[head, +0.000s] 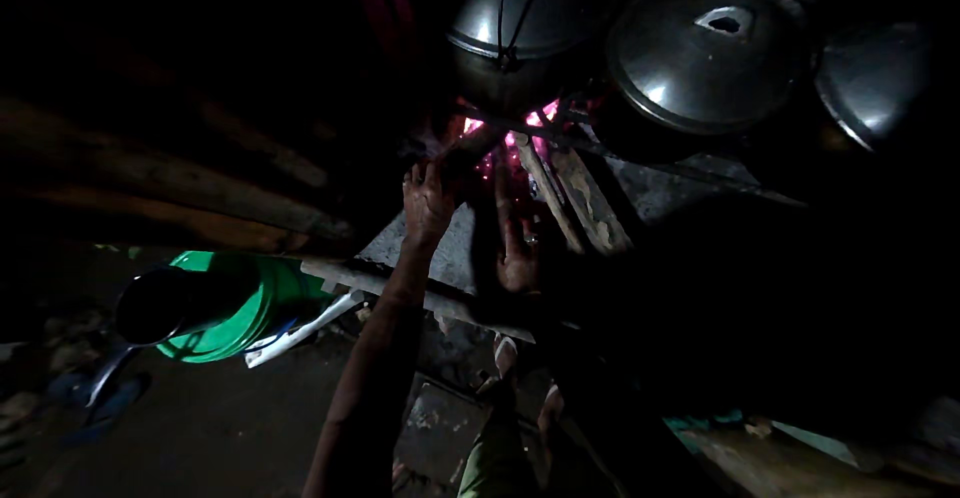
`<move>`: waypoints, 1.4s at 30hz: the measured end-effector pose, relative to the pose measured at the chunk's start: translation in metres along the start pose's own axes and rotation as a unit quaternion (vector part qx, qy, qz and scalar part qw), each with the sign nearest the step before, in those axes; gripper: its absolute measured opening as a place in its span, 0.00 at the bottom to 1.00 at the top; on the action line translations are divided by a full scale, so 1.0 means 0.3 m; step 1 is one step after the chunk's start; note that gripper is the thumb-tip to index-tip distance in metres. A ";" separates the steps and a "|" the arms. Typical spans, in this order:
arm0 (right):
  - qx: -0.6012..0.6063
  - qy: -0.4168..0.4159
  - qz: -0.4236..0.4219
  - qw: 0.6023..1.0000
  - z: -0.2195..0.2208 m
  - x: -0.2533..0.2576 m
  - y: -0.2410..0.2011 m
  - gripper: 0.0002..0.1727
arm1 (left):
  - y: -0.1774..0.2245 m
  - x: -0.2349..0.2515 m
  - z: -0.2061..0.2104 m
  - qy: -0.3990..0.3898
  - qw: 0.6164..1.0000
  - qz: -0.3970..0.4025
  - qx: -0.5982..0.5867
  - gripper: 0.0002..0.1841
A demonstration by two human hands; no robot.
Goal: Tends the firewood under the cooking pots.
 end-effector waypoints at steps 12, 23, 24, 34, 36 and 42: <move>0.007 -0.065 0.045 0.997 0.007 0.047 -0.002 0.31 | -0.007 -0.012 0.015 0.006 1.000 0.007 -0.027 0.25; -0.015 -0.126 0.051 0.991 -0.062 0.079 -0.005 0.34 | 0.009 -0.006 -0.002 -0.026 0.999 -0.040 -0.025 0.33; -0.026 -0.091 0.030 0.995 -0.081 0.084 0.005 0.33 | 0.009 -0.006 -0.009 -0.022 0.999 -0.042 -0.023 0.34; -0.131 -0.098 0.051 0.985 -0.147 0.306 0.088 0.30 | 0.138 -0.381 -0.030 0.031 0.986 -0.095 -0.135 0.33; -0.144 -0.101 0.050 0.983 -0.164 0.317 0.089 0.30 | 0.168 -0.493 -0.015 0.029 0.981 -0.107 -0.159 0.31; -0.136 -0.108 0.059 0.983 -0.194 0.350 0.065 0.27 | 0.180 -0.632 0.005 0.031 0.982 -0.114 -0.150 0.28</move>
Point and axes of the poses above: each hand's wrist, its own x-axis towards the middle knuckle, its own z-axis out of the palm, y = z × x, the point moved 1 cm from there along x, towards the middle knuckle, and after that the axes turned 8 degrees about y, right-handed, at the moved point
